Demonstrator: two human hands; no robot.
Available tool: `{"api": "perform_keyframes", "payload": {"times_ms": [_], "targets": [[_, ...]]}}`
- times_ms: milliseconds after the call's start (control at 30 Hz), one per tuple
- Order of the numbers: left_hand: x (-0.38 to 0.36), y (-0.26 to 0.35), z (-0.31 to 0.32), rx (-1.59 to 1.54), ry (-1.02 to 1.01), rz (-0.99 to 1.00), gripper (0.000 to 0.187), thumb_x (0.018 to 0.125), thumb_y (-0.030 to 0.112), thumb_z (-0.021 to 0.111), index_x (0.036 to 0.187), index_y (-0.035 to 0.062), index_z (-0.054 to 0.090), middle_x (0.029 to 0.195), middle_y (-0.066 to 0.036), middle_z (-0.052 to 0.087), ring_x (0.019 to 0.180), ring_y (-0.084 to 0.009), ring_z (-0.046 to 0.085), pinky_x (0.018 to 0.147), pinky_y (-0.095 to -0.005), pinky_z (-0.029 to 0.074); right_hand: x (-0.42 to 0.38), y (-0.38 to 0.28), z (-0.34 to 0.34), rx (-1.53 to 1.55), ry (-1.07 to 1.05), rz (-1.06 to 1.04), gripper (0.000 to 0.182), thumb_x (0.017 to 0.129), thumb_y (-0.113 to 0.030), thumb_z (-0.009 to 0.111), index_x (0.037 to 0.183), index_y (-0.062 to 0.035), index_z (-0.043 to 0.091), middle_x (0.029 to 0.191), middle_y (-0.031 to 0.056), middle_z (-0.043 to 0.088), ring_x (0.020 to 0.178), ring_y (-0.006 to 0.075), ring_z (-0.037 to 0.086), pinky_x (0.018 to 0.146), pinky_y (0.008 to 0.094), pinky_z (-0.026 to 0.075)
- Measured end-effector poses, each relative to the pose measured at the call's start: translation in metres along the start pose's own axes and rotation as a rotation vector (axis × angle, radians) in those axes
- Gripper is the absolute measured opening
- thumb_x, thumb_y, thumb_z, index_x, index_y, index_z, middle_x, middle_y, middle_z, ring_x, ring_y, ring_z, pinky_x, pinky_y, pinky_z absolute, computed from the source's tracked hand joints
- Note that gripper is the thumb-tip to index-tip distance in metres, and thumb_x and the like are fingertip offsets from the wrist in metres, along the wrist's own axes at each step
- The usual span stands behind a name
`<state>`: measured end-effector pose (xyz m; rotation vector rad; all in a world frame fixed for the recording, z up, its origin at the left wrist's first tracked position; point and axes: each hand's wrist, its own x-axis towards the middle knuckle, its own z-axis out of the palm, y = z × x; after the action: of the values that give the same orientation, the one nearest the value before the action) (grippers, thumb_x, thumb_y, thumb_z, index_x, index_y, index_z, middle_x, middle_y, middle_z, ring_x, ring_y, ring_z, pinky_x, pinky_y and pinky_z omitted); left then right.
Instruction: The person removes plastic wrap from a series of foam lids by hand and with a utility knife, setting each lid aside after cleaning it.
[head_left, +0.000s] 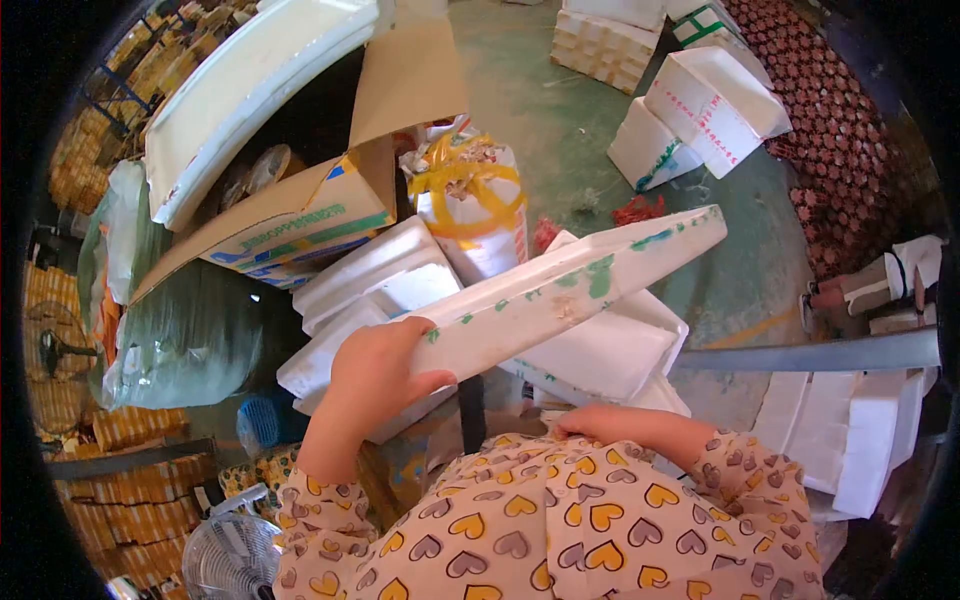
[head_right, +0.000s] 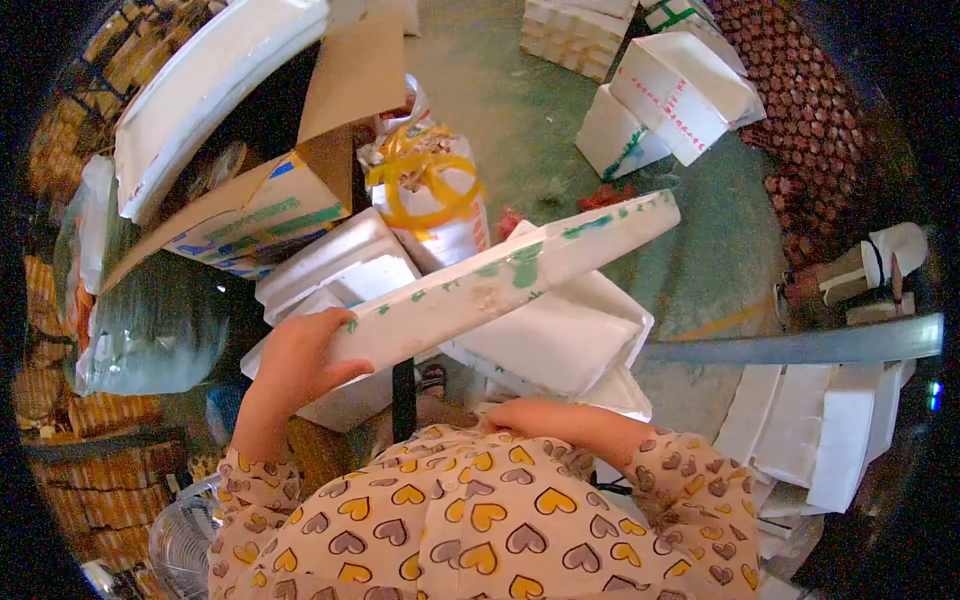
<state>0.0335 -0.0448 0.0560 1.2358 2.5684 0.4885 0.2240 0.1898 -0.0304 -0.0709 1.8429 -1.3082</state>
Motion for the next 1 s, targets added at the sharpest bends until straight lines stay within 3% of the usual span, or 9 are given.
{"api": "perform_keyframes", "payload": {"times_ms": [267,333,467,567,667,733,833,900,1000], "targets": [[-0.003,0.005,0.003,-0.064,-0.018,-0.038,0.052,0.063,0.039,0.072,0.100,0.0046,0.058,0.083,-0.016,0.062,0.077,-0.0336,0.059,0.066,-0.0408,0.046,0.004,-0.001,-0.006,-0.229,-0.056,0.045,0.022,0.080,-0.025,0.055,0.097,-0.0121,0.051,0.092,0.0124,0.059,0.086,0.0280,0.056,0.074,0.0380,0.041],[-0.006,0.005,0.000,-0.109,-0.026,-0.065,0.053,0.063,0.040,0.072,0.100,0.0046,0.058,0.083,-0.016,0.062,0.077,-0.0340,0.059,0.066,-0.0412,0.046,0.000,0.017,-0.004,-0.202,-0.046,-0.127,0.021,0.081,-0.025,0.054,0.098,-0.0129,0.052,0.093,0.0117,0.059,0.088,0.0277,0.056,0.075,0.0380,0.041],[-0.010,-0.002,0.001,-0.057,0.000,-0.017,0.054,0.062,0.040,0.073,0.100,0.0048,0.058,0.083,-0.015,0.062,0.077,-0.0341,0.059,0.067,-0.0415,0.045,-0.006,0.020,-0.002,-0.071,-0.077,-0.091,0.020,0.082,-0.025,0.053,0.099,-0.0127,0.054,0.095,0.0113,0.060,0.088,0.0273,0.056,0.076,0.0372,0.041],[-0.013,0.003,-0.001,-0.031,-0.039,-0.074,0.055,0.062,0.040,0.073,0.101,0.0051,0.058,0.084,-0.015,0.063,0.078,-0.0344,0.058,0.068,-0.0412,0.045,-0.001,0.015,-0.002,0.071,0.037,0.004,0.019,0.083,-0.023,0.053,0.098,-0.0109,0.056,0.096,0.0111,0.060,0.088,0.0267,0.056,0.077,0.0370,0.042],[-0.019,-0.003,0.007,-0.026,-0.005,-0.069,0.055,0.061,0.039,0.074,0.102,0.0055,0.059,0.084,-0.015,0.063,0.078,-0.0343,0.058,0.069,-0.0406,0.045,-0.001,0.005,-0.017,-0.191,0.217,-0.086,0.020,0.083,-0.021,0.053,0.097,-0.0081,0.057,0.094,0.0127,0.060,0.087,0.0274,0.057,0.077,0.0369,0.043],[-0.022,-0.001,0.008,-0.041,0.029,-0.100,0.054,0.060,0.038,0.074,0.100,0.0055,0.060,0.083,-0.013,0.063,0.078,-0.0340,0.057,0.069,-0.0407,0.045,-0.017,-0.011,-0.030,-0.100,0.462,-0.151,0.019,0.083,-0.020,0.054,0.096,-0.0058,0.057,0.092,0.0139,0.060,0.084,0.0290,0.058,0.075,0.0374,0.045],[-0.025,0.005,0.008,-0.007,0.010,-0.131,0.053,0.058,0.037,0.075,0.098,0.0057,0.061,0.083,-0.013,0.063,0.077,-0.0336,0.057,0.069,-0.0411,0.045,-0.041,-0.038,-0.056,-0.252,0.859,-0.229,0.015,0.080,-0.015,0.058,0.091,-0.0039,0.058,0.089,0.0133,0.060,0.079,0.0281,0.058,0.071,0.0356,0.046],[-0.027,0.004,0.010,0.007,0.042,-0.109,0.053,0.058,0.036,0.075,0.098,0.0058,0.061,0.083,-0.013,0.063,0.076,-0.0333,0.057,0.068,-0.0409,0.044,-0.051,-0.052,-0.075,-0.654,1.255,-0.473,0.020,0.072,0.000,0.065,0.090,-0.0036,0.059,0.090,0.0110,0.060,0.087,0.0277,0.057,0.077,0.0347,0.045],[-0.029,0.005,0.007,0.067,0.055,-0.084,0.052,0.057,0.036,0.076,0.097,0.0058,0.061,0.083,-0.013,0.063,0.075,-0.0315,0.057,0.069,-0.0395,0.043,-0.062,-0.060,-0.107,-0.936,1.395,-0.400,0.029,0.065,-0.004,0.067,0.093,-0.0056,0.059,0.097,0.0108,0.059,0.095,0.0296,0.053,0.080,0.0364,0.044]]}}
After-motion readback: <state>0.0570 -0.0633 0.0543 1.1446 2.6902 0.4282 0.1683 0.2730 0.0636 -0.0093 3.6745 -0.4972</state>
